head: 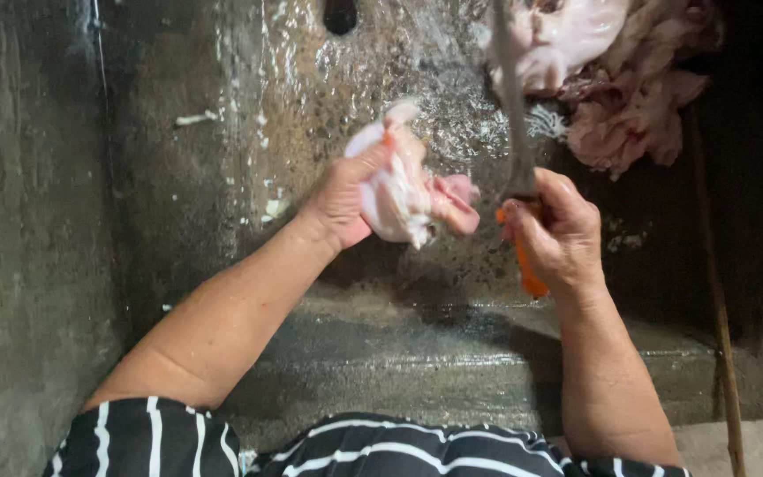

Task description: The person washes and scrapes a raw animal stomach with a knife under running water in a stone sink.

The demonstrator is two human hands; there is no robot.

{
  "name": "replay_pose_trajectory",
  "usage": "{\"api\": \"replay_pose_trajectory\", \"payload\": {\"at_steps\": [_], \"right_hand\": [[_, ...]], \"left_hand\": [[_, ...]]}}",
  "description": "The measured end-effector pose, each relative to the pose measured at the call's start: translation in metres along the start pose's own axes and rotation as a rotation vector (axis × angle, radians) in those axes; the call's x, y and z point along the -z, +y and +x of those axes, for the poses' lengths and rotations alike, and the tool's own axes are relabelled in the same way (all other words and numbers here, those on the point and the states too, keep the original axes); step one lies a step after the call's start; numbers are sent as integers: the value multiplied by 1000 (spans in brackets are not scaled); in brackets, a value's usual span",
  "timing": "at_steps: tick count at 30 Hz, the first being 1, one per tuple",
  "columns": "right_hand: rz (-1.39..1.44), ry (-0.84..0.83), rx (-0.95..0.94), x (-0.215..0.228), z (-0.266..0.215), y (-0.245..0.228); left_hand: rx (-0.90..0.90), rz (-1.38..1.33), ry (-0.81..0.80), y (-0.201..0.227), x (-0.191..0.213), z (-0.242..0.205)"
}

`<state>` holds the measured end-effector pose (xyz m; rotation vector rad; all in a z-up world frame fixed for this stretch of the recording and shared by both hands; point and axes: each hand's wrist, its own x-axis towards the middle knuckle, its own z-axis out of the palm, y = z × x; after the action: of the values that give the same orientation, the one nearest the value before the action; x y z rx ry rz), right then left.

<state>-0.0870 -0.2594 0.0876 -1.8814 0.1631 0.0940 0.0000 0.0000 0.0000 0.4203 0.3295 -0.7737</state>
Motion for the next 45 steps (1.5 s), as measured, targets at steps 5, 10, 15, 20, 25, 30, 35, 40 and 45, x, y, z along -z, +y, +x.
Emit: {"api": "replay_pose_trajectory", "payload": {"at_steps": [5, 10, 15, 20, 25, 30, 35, 40, 45], "right_hand": [[-76, -48, 101, -8, 5, -6], [-442, -30, 229, -15, 8, -13], [-804, -93, 601, -35, 1, -15], [-939, 48, 549, -17, 21, -27], [-874, -19, 610, -31, 8, -20], [-960, 43, 482, -26, 22, -23], [-851, -56, 535, -31, 9, -16], [-922, 31, 505, -28, 20, -19], [-924, -85, 521, -36, 10, -13]], "left_hand": [[24, 182, -184, 4, -33, -17], [53, 164, -166, 13, -41, -23], [62, 134, -112, 18, -40, -20], [52, 257, -156, 17, -51, -25], [56, 233, -164, 14, -32, -20], [-39, 286, -149, 18, -34, -15], [-11, 290, -125, 12, -29, -23], [-42, 220, -82, 17, -34, -14], [-39, 194, -44, 9, -27, -14]]}}
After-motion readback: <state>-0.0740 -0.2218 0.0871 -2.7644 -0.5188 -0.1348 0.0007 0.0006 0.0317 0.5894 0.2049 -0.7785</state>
